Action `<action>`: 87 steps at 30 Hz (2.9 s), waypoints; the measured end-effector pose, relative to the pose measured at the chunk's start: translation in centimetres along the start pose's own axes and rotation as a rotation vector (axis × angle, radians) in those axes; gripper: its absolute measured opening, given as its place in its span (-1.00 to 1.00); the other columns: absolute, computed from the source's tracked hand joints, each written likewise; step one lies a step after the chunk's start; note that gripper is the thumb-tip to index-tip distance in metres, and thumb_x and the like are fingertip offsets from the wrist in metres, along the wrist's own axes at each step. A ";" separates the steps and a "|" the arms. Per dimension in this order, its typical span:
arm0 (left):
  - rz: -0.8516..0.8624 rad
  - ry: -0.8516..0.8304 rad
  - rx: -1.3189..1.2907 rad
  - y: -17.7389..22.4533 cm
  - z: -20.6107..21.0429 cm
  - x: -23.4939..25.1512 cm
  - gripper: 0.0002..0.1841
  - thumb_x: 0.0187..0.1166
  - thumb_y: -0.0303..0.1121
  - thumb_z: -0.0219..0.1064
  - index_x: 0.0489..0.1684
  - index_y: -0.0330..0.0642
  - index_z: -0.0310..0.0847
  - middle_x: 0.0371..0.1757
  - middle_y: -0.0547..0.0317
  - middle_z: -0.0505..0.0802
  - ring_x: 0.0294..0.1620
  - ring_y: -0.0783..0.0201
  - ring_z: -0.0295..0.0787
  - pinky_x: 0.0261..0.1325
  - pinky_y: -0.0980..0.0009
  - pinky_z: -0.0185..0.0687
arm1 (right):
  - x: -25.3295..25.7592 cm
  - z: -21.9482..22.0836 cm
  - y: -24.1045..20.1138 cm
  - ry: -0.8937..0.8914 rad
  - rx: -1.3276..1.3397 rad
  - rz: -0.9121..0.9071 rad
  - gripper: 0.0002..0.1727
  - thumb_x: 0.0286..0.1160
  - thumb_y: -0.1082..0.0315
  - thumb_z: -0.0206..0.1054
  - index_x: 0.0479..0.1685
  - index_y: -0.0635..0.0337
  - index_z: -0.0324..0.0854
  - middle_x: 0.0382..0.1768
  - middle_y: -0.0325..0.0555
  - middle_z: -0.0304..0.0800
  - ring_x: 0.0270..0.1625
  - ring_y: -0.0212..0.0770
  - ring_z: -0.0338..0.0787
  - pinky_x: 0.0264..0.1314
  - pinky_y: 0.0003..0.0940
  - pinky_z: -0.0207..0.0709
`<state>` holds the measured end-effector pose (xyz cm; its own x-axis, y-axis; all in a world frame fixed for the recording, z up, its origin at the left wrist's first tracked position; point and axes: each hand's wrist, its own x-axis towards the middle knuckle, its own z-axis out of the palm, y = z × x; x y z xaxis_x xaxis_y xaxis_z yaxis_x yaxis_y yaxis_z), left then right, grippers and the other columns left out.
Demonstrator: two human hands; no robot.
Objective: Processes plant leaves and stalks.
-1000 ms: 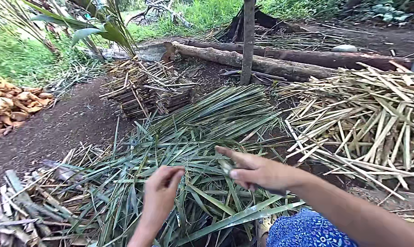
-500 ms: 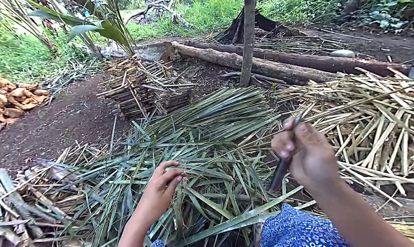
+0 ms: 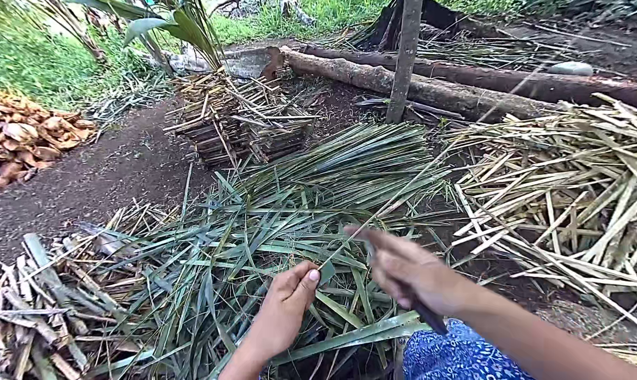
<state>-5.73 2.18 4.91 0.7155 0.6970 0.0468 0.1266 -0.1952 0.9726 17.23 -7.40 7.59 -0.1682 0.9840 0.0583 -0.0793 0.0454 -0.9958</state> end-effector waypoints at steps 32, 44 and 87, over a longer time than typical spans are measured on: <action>-0.180 -0.046 0.513 0.0 -6.0 -1.5 -0.63 0.77 -0.17 -0.07 0.06 -0.04 0.71 -0.46 0.43 0.68 -0.49 0.50 0.57 -0.34 0.41 0.52 | -1.8 -6.0 -1.2 0.583 -0.057 -0.364 -0.55 0.81 0.08 -0.05 0.53 -0.07 0.48 -0.76 -0.52 0.39 -0.74 -0.58 0.43 -0.60 -0.69 0.44; 0.428 0.293 0.573 2.3 1.7 -0.3 -0.67 0.78 -0.17 0.13 -0.21 -0.15 0.75 -0.59 0.38 0.65 -0.62 0.61 0.44 -0.52 0.66 0.37 | 0.0 1.1 0.9 0.195 -0.194 -0.242 -0.44 0.75 0.04 0.11 0.58 0.18 0.44 -0.56 -0.66 0.45 -0.60 -0.72 0.45 -0.55 -0.80 0.41; -0.165 0.800 0.866 -4.5 -18.5 -6.7 -0.45 0.87 -0.15 -0.07 0.10 -0.60 0.61 -0.04 -0.43 0.77 0.00 -0.09 0.72 0.19 -0.10 0.49 | -1.8 -12.6 1.2 1.130 0.377 -0.155 -0.51 0.93 -0.05 -0.31 0.36 -0.13 0.49 -0.74 -0.49 0.25 -0.77 -0.56 0.29 -0.68 -0.67 0.25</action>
<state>-23.82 11.16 4.41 0.0542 0.9301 0.3632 0.8187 -0.2496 0.5171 29.81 -6.98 5.35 0.8105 0.5760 -0.1066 -0.3367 0.3092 -0.8894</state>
